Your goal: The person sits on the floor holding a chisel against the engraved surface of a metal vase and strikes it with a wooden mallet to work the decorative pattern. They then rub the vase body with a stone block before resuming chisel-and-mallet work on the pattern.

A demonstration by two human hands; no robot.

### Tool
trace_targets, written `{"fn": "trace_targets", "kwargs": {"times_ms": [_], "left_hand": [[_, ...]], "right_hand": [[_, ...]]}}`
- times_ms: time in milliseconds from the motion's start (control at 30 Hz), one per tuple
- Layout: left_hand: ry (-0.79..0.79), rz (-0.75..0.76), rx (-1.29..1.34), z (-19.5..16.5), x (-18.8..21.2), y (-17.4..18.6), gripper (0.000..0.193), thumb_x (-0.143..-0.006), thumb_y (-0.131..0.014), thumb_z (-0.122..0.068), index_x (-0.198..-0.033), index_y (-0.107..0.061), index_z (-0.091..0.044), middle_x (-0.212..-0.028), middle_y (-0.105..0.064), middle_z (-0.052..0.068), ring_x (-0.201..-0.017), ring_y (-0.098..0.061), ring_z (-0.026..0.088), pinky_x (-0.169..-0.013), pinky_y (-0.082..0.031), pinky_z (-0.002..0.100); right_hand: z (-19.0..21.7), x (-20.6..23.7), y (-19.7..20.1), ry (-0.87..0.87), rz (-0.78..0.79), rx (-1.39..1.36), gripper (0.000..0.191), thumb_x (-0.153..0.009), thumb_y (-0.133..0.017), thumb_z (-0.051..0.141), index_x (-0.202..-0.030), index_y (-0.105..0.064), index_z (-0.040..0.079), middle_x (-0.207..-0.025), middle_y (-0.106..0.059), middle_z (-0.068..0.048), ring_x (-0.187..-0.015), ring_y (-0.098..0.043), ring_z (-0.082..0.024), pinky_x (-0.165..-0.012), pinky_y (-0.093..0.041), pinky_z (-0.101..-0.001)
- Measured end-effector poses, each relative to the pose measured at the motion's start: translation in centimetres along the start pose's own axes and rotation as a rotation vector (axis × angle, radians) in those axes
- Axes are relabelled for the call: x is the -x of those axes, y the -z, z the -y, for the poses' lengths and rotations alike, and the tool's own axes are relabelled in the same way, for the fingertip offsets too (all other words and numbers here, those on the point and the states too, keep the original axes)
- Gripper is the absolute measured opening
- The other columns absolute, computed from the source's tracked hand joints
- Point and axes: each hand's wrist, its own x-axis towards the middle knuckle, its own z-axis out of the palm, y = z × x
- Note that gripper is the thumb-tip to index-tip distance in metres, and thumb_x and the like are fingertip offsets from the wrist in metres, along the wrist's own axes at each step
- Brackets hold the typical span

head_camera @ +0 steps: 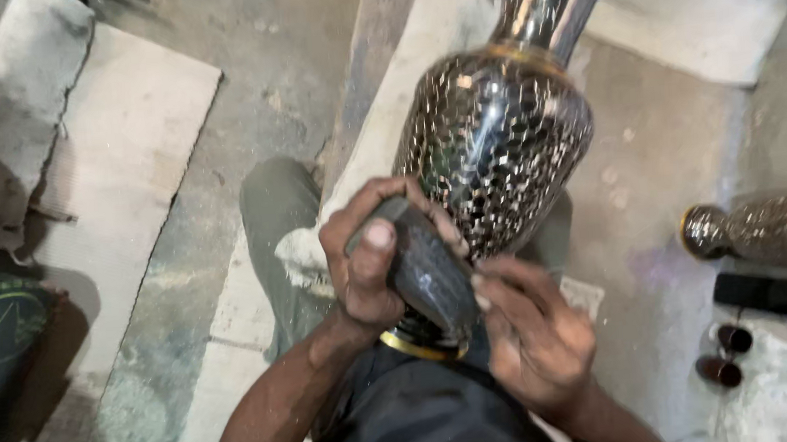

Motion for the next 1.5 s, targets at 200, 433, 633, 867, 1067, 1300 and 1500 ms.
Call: {"fn": "trace_targets", "kwargs": {"times_ms": [200, 433, 633, 867, 1067, 1300, 1500], "left_hand": [[-0.045, 0.014, -0.016, 0.7, -0.3, -0.1, 0.06, -0.104, -0.049, -0.048, -0.115, -0.056, 0.011, -0.088, -0.071, 0.02, -0.075, -0.074, 0.024, -0.07, -0.067, 0.036], [0.013, -0.005, 0.055, 0.3, -0.3, -0.2, 0.053, -0.103, -0.049, -0.041, -0.116, -0.054, 0.011, -0.091, -0.069, 0.019, -0.08, -0.072, 0.025, -0.074, -0.065, 0.039], [-0.047, -0.012, 0.022, 0.7, -0.7, -0.8, 0.055, -0.101, -0.052, -0.04, -0.115, -0.057, 0.014, -0.086, -0.071, 0.019, -0.077, -0.072, 0.025, -0.073, -0.064, 0.037], [-0.014, 0.0, -0.015, 0.8, -0.4, -0.3, 0.057, -0.102, -0.05, -0.042, -0.115, -0.056, 0.013, -0.087, -0.071, 0.019, -0.077, -0.072, 0.024, -0.074, -0.063, 0.036], [0.024, 0.002, -0.01, 0.2, -0.2, -0.3, 0.057, -0.102, -0.049, -0.043, -0.115, -0.055, 0.012, -0.088, -0.07, 0.021, -0.079, -0.072, 0.025, -0.075, -0.063, 0.036], [-0.045, -0.01, -0.015, 0.7, -0.5, -0.4, 0.057, -0.102, -0.051, -0.044, -0.113, -0.056, 0.012, -0.085, -0.07, 0.021, -0.077, -0.072, 0.027, -0.073, -0.064, 0.038], [0.018, -0.038, 0.036, 0.5, 0.1, -0.2, 0.056, -0.102, -0.053, -0.044, -0.114, -0.055, 0.011, -0.088, -0.069, 0.021, -0.079, -0.071, 0.028, -0.075, -0.064, 0.039]], "right_hand": [[0.0, 0.7, 0.0, -0.01, -0.032, -0.015, 0.028, -0.084, -0.065, -0.012, -0.108, -0.069, 0.0, -0.115, -0.07, -0.017, -0.09, -0.075, -0.026, -0.074, -0.06, -0.033], [-0.9, 1.1, -0.4, -0.021, -0.003, -0.011, 0.023, -0.083, -0.071, -0.009, -0.105, -0.071, -0.002, -0.111, -0.072, -0.016, -0.077, -0.074, -0.02, -0.063, -0.056, -0.0296], [-1.7, 1.4, -0.4, -0.02, -0.074, 0.001, 0.024, -0.084, -0.07, -0.006, -0.106, -0.071, 0.003, -0.109, -0.072, -0.012, -0.089, -0.076, -0.024, -0.074, -0.06, -0.0315], [-2.0, 1.6, -0.5, -0.012, -0.053, 0.008, 0.025, -0.081, -0.069, -0.007, -0.106, -0.071, 0.001, -0.109, -0.072, -0.016, -0.09, -0.076, -0.027, -0.075, -0.06, -0.0344], [-1.6, 1.3, -0.3, 0.001, 0.013, -0.018, 0.026, -0.08, -0.07, -0.011, -0.105, -0.072, -0.003, -0.11, -0.073, -0.019, -0.082, -0.075, -0.025, -0.066, -0.059, -0.0318], [-1.4, 1.6, -0.3, -0.001, -0.063, -0.003, 0.027, -0.082, -0.067, -0.012, -0.107, -0.069, 0.0, -0.112, -0.071, -0.018, -0.09, -0.077, -0.027, -0.07, -0.061, -0.031], [-1.4, 1.5, -0.1, 0.047, 0.015, -0.052, 0.029, -0.081, -0.07, -0.011, -0.108, -0.068, -0.003, -0.111, -0.071, -0.019, -0.082, -0.076, -0.024, -0.063, -0.059, -0.0303]]}}
